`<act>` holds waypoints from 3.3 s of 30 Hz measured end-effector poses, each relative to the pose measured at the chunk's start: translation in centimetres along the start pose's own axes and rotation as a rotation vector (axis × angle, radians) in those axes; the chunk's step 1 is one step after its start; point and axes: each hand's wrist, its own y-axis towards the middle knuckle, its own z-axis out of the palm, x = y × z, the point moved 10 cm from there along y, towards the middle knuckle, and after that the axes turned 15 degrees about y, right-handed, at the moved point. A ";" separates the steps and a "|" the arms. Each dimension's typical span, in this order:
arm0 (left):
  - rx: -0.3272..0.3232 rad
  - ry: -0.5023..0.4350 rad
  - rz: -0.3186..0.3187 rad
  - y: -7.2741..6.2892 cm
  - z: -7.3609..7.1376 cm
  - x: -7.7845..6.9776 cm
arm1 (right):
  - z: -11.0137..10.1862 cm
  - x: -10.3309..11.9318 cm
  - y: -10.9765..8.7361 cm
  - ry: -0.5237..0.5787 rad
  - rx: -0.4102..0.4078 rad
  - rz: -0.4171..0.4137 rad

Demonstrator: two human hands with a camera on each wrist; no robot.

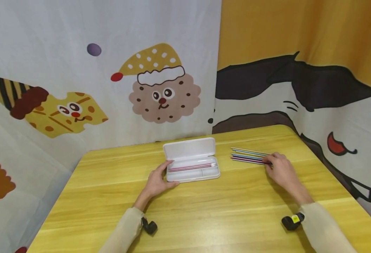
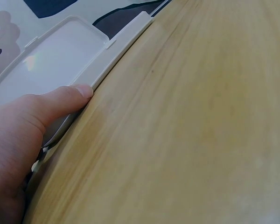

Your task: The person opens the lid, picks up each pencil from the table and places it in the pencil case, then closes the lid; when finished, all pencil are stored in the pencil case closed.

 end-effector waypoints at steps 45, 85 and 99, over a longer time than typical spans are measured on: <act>-0.002 0.009 -0.015 -0.1 0.1 0.1 | -0.4 -0.5 -0.1 -0.133 0.012 -0.024; 0.000 -0.002 0.002 0.2 0.2 0.1 | -0.2 1.3 0.5 -0.071 0.020 -0.072; -0.005 0.010 0.001 0.0 0.1 0.1 | 0.3 3.3 1.3 -0.055 0.032 -0.112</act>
